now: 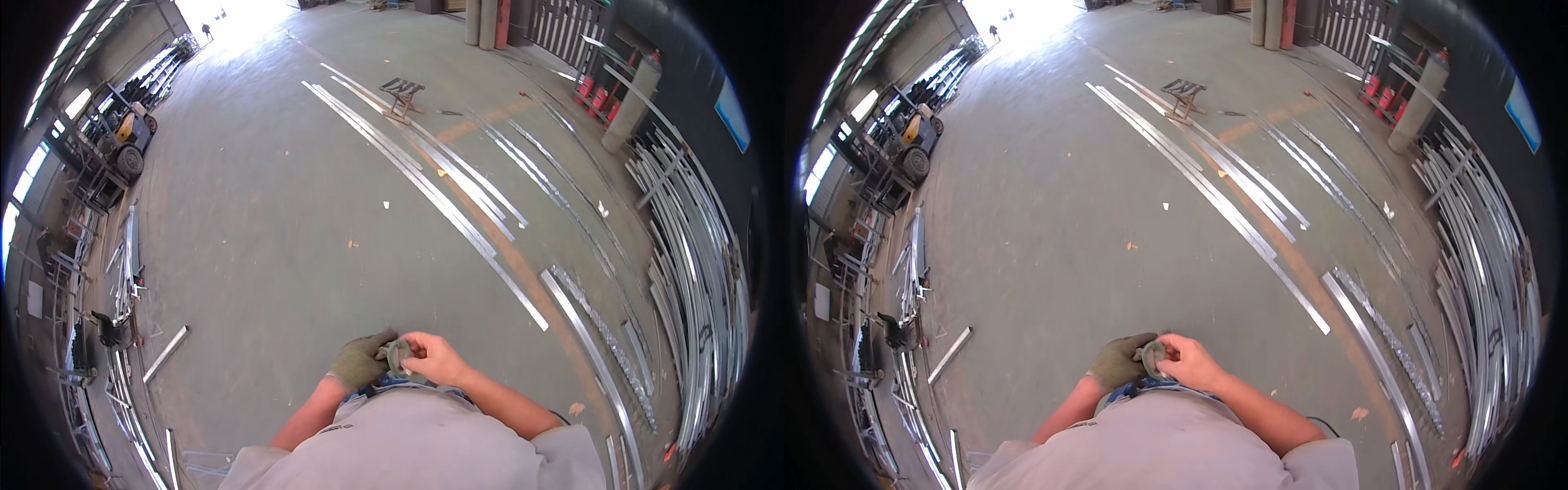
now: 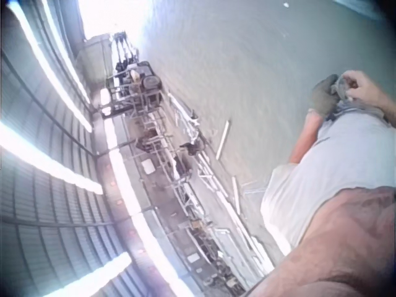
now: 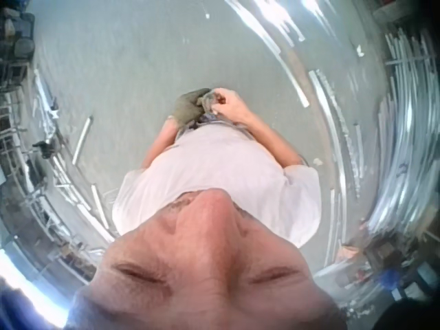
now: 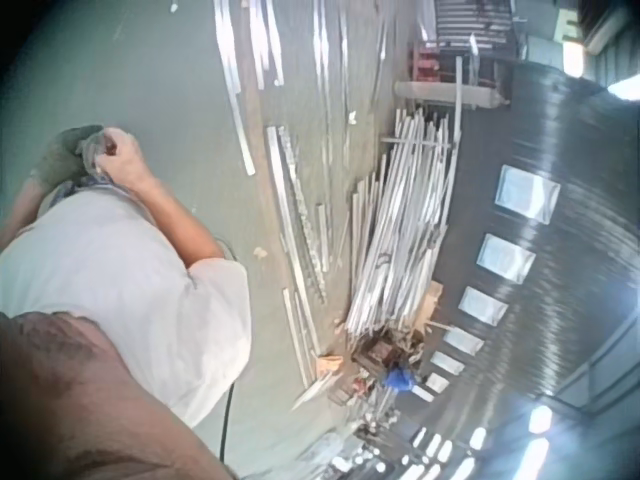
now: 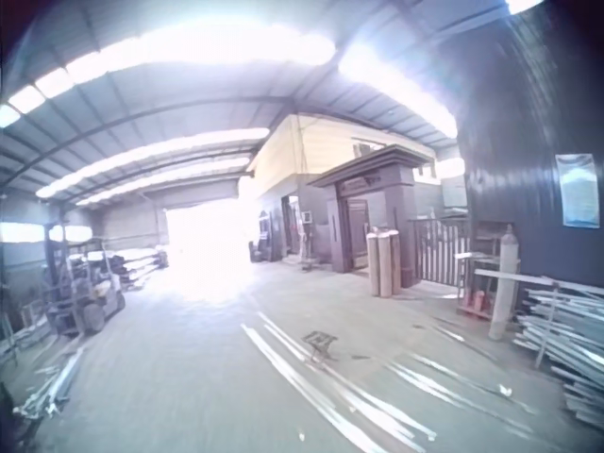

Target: The person puts on gloves, picks up a metal strip, and uses pliers to cut the strip into smaller pieces. The person repeats this process with several metal strips, placing the cut pieces on the floor.

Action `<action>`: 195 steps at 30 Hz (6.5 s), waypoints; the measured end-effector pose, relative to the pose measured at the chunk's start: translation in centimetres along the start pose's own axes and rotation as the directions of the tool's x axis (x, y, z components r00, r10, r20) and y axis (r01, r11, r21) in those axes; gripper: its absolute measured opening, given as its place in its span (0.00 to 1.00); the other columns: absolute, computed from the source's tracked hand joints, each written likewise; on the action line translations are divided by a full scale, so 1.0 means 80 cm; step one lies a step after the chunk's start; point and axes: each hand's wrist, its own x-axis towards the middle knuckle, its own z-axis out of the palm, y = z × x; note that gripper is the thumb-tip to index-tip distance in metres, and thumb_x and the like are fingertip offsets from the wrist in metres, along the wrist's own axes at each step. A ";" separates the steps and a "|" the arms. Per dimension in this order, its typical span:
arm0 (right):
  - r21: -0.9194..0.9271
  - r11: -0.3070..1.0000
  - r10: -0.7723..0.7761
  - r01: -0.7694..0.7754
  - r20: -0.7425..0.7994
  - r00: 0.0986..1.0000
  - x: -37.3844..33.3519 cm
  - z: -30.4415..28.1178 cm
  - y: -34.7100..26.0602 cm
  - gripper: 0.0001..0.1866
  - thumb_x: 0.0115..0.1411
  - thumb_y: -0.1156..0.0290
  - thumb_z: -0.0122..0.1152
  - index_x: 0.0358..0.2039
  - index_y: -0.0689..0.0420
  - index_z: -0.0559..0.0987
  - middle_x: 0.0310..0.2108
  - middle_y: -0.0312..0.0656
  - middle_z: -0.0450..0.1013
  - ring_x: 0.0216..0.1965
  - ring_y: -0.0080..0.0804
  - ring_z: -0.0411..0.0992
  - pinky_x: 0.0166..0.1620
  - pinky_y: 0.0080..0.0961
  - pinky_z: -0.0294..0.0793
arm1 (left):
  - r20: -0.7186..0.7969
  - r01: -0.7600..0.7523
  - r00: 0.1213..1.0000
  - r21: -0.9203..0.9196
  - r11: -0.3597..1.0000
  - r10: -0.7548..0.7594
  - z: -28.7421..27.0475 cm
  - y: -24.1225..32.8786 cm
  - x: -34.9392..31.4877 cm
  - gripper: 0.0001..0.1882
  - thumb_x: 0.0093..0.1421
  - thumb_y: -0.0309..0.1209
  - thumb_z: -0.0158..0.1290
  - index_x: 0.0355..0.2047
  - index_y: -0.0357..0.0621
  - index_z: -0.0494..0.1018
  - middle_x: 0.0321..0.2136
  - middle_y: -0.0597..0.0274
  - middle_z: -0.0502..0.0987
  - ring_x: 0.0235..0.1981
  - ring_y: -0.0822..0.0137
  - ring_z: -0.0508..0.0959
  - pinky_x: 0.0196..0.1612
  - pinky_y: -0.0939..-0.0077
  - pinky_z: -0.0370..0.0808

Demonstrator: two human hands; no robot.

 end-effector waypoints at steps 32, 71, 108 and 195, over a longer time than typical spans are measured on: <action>0.305 0.950 0.007 0.072 -0.250 0.968 0.696 -0.496 -0.347 0.07 0.61 0.84 0.59 0.40 0.64 0.78 0.32 0.39 0.77 0.31 0.26 0.78 0.34 0.25 0.82 | -0.160 -0.351 0.935 -0.290 0.890 0.316 -0.416 0.238 0.788 0.17 0.69 0.29 0.54 0.57 0.40 0.77 0.41 0.59 0.84 0.42 0.72 0.82 0.45 0.74 0.79; -0.590 0.726 0.193 -0.352 -0.318 0.928 1.251 -1.110 -0.665 0.18 0.59 0.72 0.63 0.48 0.68 0.77 0.40 0.59 0.79 0.44 0.55 0.80 0.47 0.43 0.77 | -0.037 -0.682 0.732 -0.050 0.730 0.681 -0.652 0.603 1.667 0.17 0.65 0.39 0.57 0.50 0.43 0.79 0.31 0.49 0.83 0.34 0.47 0.83 0.39 0.53 0.77; -0.214 0.912 -0.394 0.350 -0.696 0.601 1.639 -2.004 -0.929 0.31 0.66 0.75 0.53 0.70 0.55 0.68 0.76 0.40 0.55 0.73 0.29 0.57 0.69 0.23 0.61 | 0.516 -0.682 0.380 -0.404 0.610 0.767 -0.643 1.202 2.534 0.16 0.64 0.24 0.61 0.53 0.40 0.81 0.30 0.54 0.84 0.30 0.69 0.82 0.34 0.74 0.77; -0.170 0.282 0.865 0.944 -0.381 -0.327 1.374 -2.882 -0.962 0.17 0.69 0.62 0.63 0.50 0.61 0.81 0.44 0.45 0.82 0.47 0.38 0.81 0.54 0.36 0.79 | 0.967 0.044 -0.035 0.254 0.966 -0.252 0.225 2.098 3.157 0.09 0.68 0.24 0.57 0.48 0.39 0.78 0.38 0.55 0.84 0.35 0.62 0.85 0.36 0.67 0.83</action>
